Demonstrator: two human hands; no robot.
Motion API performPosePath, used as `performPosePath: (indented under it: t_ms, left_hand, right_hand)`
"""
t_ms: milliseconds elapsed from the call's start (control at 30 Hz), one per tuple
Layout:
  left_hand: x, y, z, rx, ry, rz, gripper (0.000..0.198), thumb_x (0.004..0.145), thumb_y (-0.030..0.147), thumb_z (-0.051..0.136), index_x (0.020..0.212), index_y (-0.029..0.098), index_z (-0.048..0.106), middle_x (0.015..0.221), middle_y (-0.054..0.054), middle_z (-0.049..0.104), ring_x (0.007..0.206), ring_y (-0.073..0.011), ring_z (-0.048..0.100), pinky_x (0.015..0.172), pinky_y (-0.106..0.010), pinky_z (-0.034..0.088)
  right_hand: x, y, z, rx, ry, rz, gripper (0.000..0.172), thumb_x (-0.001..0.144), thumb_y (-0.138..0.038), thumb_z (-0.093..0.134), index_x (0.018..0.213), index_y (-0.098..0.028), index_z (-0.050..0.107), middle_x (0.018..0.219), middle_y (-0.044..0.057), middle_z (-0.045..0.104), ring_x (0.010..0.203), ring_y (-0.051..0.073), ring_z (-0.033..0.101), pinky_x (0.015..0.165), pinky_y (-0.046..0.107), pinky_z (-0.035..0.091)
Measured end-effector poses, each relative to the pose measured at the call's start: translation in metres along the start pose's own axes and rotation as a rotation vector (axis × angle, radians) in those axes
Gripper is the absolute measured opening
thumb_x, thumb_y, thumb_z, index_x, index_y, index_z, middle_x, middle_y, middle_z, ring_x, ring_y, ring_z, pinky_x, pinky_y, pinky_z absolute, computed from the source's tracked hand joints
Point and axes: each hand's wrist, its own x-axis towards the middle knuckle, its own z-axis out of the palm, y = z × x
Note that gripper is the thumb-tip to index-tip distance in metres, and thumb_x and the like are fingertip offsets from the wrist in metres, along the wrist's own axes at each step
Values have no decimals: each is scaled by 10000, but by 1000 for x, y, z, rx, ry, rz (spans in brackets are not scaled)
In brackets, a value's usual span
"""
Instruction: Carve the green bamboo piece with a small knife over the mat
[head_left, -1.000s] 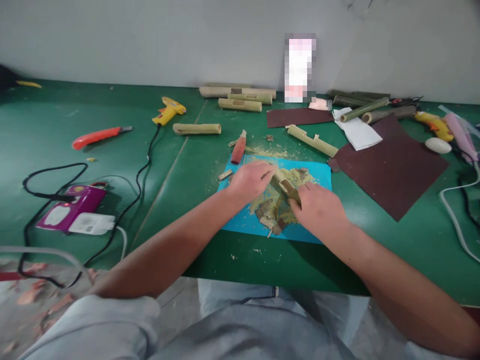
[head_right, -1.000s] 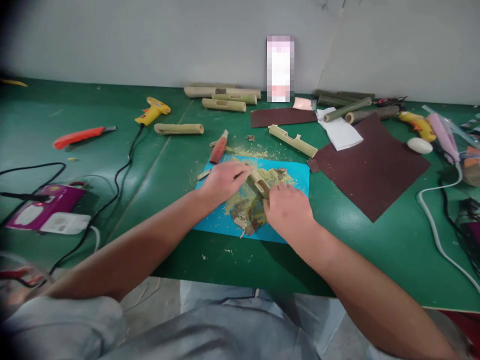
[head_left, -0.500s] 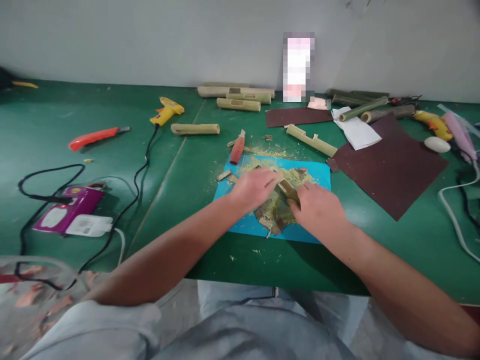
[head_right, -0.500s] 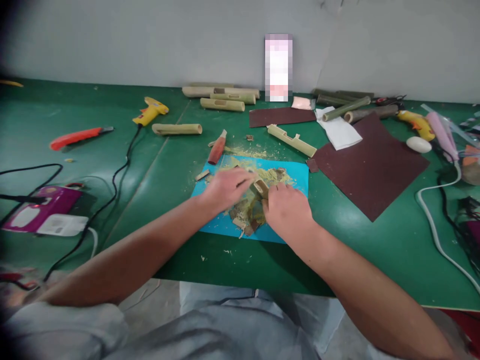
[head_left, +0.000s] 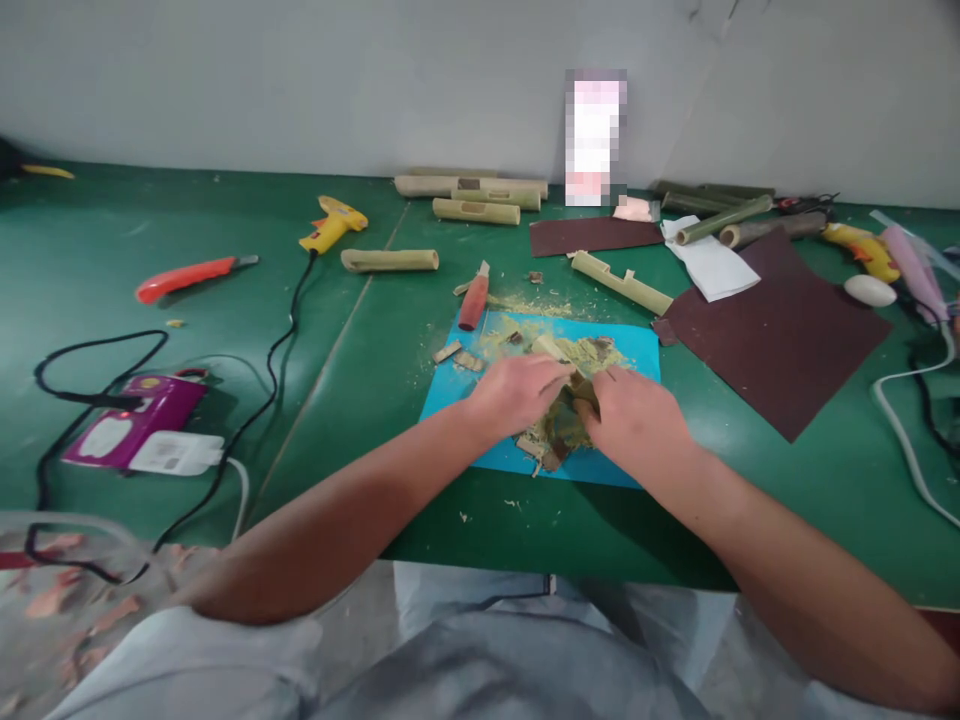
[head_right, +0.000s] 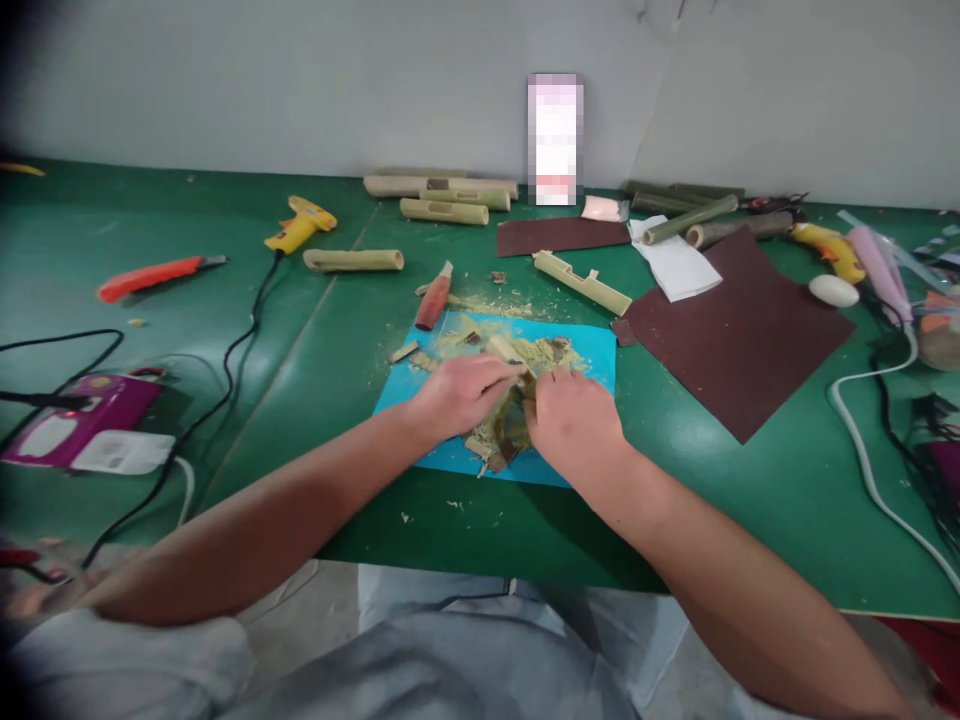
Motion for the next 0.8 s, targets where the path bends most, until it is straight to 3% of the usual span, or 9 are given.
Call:
performPosePath:
  t_ms: [233,333,433,600,700,800]
  left_hand:
    - [-1,8,-8,-75,136,29,290,1038,289,509,1148,198,761,973,-73,786,882,-168,729,805,-293,582]
    - [3,5,-15,-128,251,-111,274,1022,284,531,1104,195,777,951,-63,791,872,-165,729,801,-286,585]
    - [6,-2,-20,-184,278,-250,271,1011,293,543,1103,180,772,808,-36,765,735,-143,695,700,-256,568]
    - [5,-6,-27,-103,216,-245,338,979,299,563,1249,173,723,673,8,667,574,-109,569,620,-232,510]
    - [1,-3,-34,7,60,-199,494,927,242,571,1418,217,625,617,41,602,530,-106,514,585,-221,468]
    - [-4,-2,-38,122,-65,-198,594,877,213,587,1470,245,582,599,39,599,518,-120,516,555,-223,440]
  right_hand:
    - [1,0,-1,15,-6,19,284,1007,-304,461,1042,-140,689,962,138,692,920,267,666,698,345,434]
    - [0,1,-2,-12,17,20,280,995,-310,469,1018,-142,692,951,137,690,914,271,657,703,356,432]
    - [0,3,-1,-28,63,6,264,984,-318,489,1027,-145,683,1005,144,687,966,280,642,725,360,435]
    - [2,6,4,-9,107,-49,249,978,-316,525,1100,-148,661,1127,149,672,1058,288,616,805,374,450]
    - [3,7,6,3,96,-70,252,986,-305,513,1114,-147,662,1133,149,674,1073,292,616,817,381,454]
    - [3,7,6,6,89,-71,251,993,-302,498,1100,-149,666,1117,148,679,1066,293,621,802,381,454]
